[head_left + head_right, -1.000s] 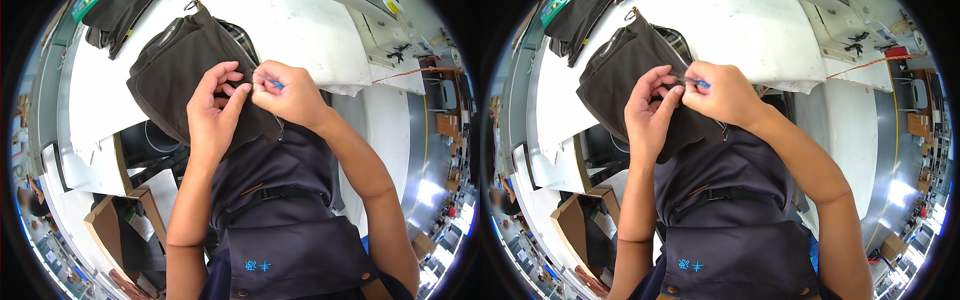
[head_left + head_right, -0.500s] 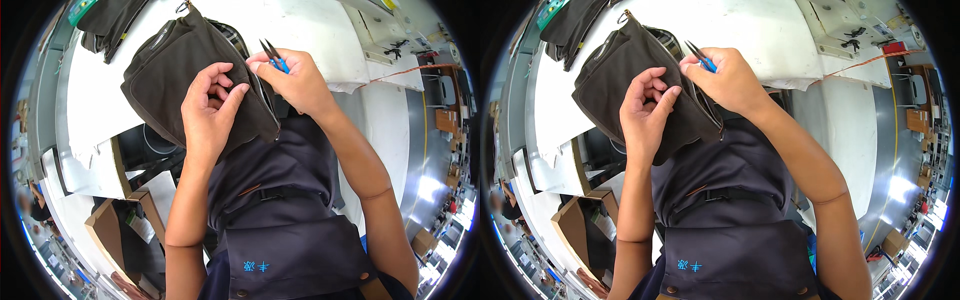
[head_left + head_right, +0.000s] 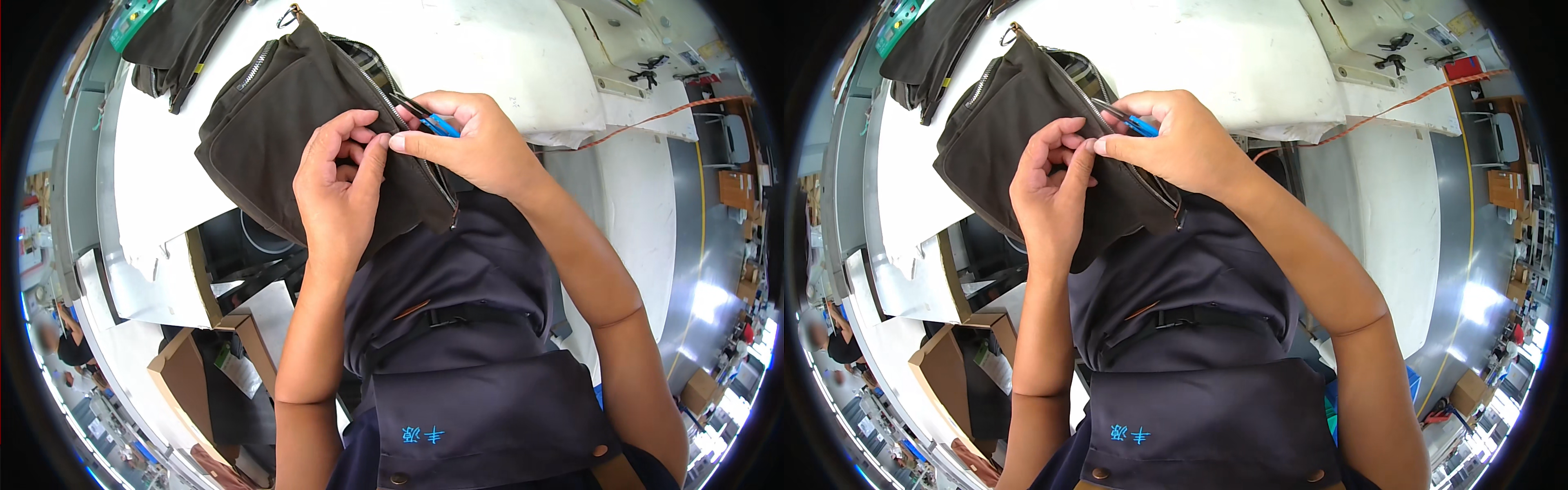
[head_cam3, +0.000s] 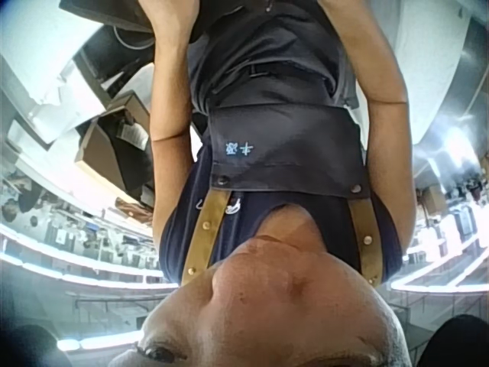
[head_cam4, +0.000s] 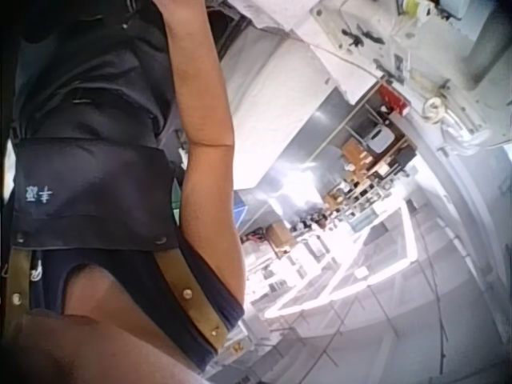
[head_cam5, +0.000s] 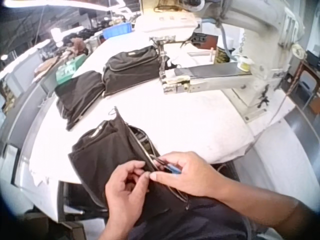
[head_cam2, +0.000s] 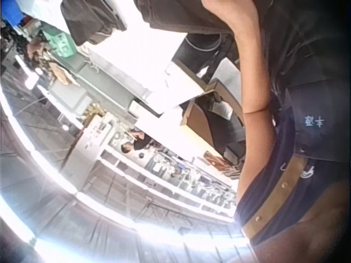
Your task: The recorder is trimming threads and sewing a brown fabric bag using small clippers and an industrial sewing machine.
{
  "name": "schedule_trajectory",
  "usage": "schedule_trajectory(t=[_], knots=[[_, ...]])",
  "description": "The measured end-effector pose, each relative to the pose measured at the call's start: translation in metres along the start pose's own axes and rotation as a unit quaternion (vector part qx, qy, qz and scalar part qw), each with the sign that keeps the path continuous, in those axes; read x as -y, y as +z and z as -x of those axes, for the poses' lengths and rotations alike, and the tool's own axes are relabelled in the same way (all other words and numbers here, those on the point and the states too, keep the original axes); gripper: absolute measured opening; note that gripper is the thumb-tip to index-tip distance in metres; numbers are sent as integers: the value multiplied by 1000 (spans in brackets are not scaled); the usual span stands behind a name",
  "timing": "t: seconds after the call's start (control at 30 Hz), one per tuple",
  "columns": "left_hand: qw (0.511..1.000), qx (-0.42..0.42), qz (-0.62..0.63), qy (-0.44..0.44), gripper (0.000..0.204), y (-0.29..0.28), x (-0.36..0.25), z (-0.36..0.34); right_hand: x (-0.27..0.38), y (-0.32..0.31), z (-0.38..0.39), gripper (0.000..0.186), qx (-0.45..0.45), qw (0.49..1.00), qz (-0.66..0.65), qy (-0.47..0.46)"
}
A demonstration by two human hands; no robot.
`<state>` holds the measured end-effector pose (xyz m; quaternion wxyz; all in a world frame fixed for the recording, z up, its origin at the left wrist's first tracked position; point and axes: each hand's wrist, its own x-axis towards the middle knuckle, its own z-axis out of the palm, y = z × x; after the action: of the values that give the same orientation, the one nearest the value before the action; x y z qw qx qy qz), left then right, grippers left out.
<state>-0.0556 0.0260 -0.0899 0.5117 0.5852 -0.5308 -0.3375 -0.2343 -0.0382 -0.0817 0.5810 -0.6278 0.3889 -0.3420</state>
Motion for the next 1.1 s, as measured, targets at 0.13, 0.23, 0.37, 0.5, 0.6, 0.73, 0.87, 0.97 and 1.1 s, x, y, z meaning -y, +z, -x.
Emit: schedule_trajectory(t=[0.13,0.23,0.37,0.5,0.6,0.73,0.87,0.97,1.1], knots=[[999,-43,-12,11,22,5,-4,1,2,-8,-2,28,25,999,33,35],[994,-48,-79,55,20,8,-10,0,-4,-12,-4,25,37,998,15,58],[944,-64,-224,232,16,6,-9,-7,-6,-10,-5,23,51,997,-23,53],[926,-33,-300,228,12,4,-22,-11,0,-12,-4,20,61,996,-26,62],[917,-10,-328,229,9,5,-26,-16,-4,-12,-4,20,59,997,-16,48],[911,46,-344,221,8,0,-28,-20,-6,-11,-4,21,63,997,-28,46],[988,69,-137,33,10,-21,-37,5,-8,-12,-3,23,48,998,-17,38],[972,107,-207,-22,11,-36,-40,17,-8,-15,-3,25,60,997,-21,45],[977,1,-189,97,10,-16,-36,9,10,-15,0,19,55,993,-62,84]])
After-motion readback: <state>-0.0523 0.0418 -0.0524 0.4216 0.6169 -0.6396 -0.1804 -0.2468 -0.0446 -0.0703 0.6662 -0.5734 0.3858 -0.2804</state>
